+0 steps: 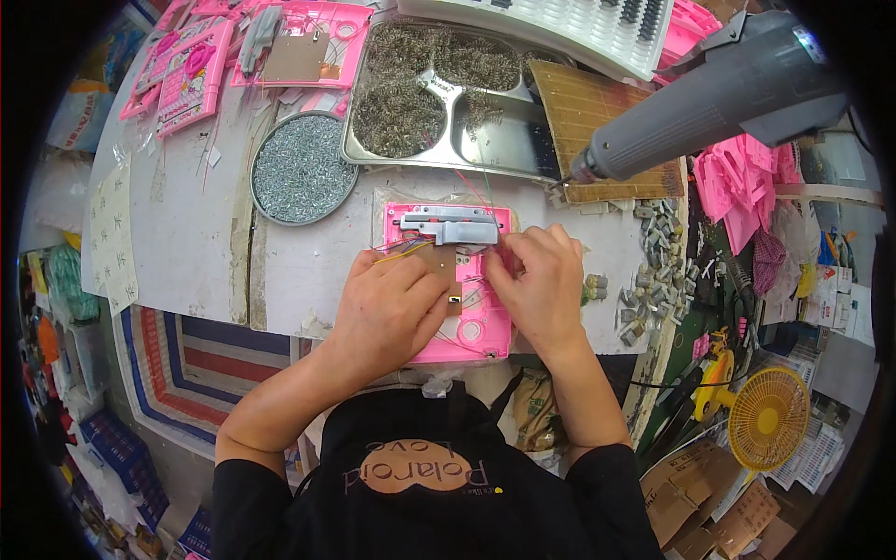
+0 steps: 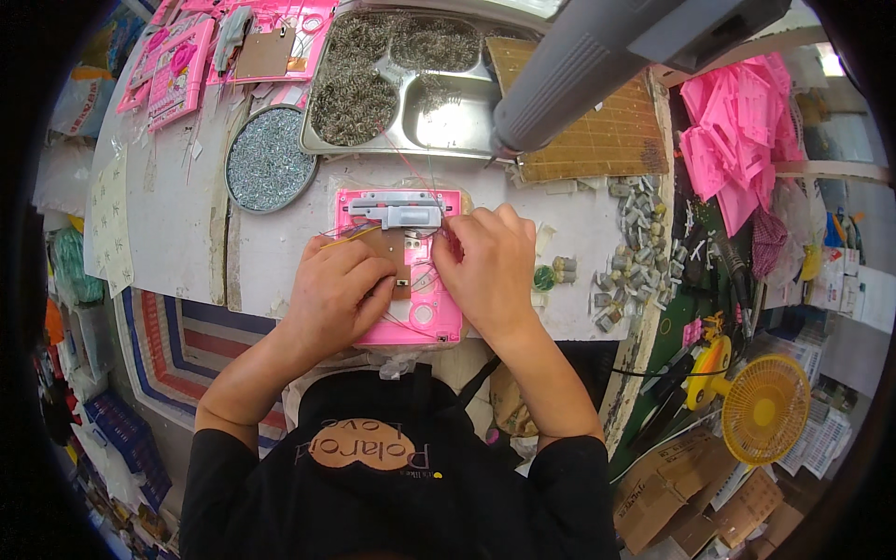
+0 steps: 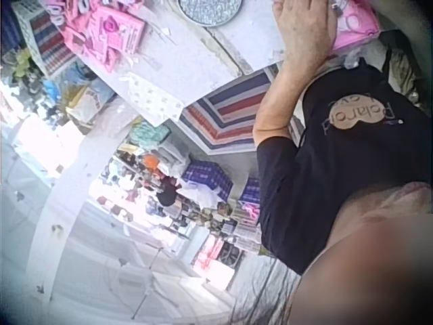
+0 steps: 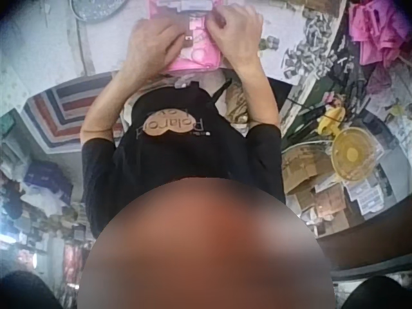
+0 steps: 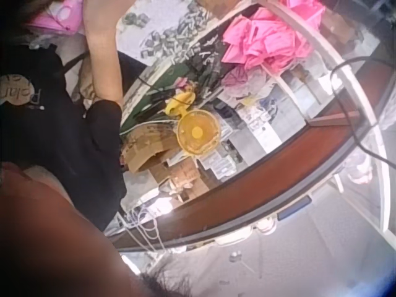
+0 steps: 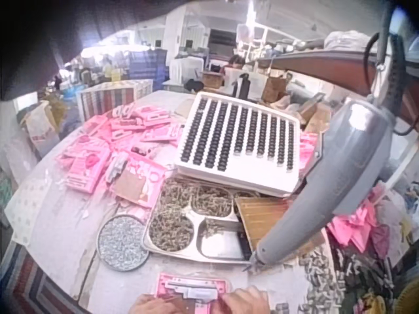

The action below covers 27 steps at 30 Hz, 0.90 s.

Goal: Assembling pink plastic toy components by inserting parts and using an electric screwdriver.

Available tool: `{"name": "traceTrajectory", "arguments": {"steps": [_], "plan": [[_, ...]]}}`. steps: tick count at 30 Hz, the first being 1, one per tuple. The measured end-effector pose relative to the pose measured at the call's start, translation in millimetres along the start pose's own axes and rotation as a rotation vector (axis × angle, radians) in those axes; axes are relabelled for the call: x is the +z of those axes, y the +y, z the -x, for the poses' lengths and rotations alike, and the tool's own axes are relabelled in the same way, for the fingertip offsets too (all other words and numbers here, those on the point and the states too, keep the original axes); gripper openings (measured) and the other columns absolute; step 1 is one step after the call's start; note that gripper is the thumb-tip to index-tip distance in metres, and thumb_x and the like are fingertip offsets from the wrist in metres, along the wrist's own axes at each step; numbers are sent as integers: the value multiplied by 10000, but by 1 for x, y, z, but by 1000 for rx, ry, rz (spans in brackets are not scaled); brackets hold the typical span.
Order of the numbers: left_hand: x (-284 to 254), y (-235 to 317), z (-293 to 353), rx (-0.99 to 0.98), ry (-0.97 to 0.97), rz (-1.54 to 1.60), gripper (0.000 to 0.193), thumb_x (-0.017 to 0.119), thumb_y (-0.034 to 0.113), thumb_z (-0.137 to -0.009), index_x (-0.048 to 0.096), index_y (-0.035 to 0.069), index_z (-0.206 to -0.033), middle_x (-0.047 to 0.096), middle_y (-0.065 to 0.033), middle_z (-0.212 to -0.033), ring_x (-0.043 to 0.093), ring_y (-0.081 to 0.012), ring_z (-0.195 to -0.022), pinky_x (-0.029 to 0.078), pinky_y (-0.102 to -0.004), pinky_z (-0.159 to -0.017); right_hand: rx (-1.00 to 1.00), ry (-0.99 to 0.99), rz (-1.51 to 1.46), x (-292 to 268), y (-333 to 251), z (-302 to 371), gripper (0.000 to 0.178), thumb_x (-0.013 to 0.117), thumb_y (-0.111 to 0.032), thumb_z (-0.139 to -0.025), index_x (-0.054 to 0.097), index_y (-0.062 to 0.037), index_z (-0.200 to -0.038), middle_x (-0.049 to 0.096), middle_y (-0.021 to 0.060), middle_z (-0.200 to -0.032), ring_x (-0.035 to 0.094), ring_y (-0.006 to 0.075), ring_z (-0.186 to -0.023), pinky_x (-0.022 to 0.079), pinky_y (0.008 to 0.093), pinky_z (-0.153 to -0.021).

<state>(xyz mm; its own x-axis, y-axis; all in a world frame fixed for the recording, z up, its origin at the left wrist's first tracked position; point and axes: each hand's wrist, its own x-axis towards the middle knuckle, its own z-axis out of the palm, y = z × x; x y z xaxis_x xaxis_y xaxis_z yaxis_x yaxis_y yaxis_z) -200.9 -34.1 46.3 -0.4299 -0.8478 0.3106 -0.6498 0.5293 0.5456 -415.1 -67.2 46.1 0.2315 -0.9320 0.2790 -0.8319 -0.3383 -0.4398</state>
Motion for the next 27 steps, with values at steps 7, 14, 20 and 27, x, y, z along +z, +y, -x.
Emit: {"name": "traceTrajectory", "arguments": {"steps": [7, 14, 20, 27], "plan": [[1, 1, -1, -17, 31, 7, 129, 749, 128, -816, 684, 106, -925, 612, -40, -832, 630, -239, -787, 412, -419, -773, 92, -140, -192, -6, 7, -1, 97, 776, -160, -762, 706, -113, -810, 624, 7, -727, 562, 235, -766, 376, 391, -744], [3, 3, -24, 31, 172, -52, 162, 763, 105, -792, 724, 103, -949, 620, -31, -841, 611, -236, -801, 404, -400, -785, -132, 0, -246, -2, 0, 11, 138, 787, -137, -736, 685, -114, -826, 604, 9, -744, 552, 232, -763, 391, 386, -785], [-3, -1, -41, 139, 105, -173, 155, 764, 171, -725, 753, 124, -873, 617, 3, -958, 589, -211, -954, 376, -455, -860, -208, -79, -245, -3, -7, 22, 171, 789, -125, -699, 675, -112, -826, 595, 18, -795, 554, 248, -812, 399, 405, -818], [-6, -18, -77, 581, -132, -334, 126, 686, 221, -675, 742, 134, -747, 618, 15, -1163, 551, -212, -1187, 313, -562, -1150, -226, -58, -275, 1, -1, 25, 183, 814, -105, -689, 689, -105, -822, 586, 12, -770, 542, 243, -794, 403, 393, -795]]}}
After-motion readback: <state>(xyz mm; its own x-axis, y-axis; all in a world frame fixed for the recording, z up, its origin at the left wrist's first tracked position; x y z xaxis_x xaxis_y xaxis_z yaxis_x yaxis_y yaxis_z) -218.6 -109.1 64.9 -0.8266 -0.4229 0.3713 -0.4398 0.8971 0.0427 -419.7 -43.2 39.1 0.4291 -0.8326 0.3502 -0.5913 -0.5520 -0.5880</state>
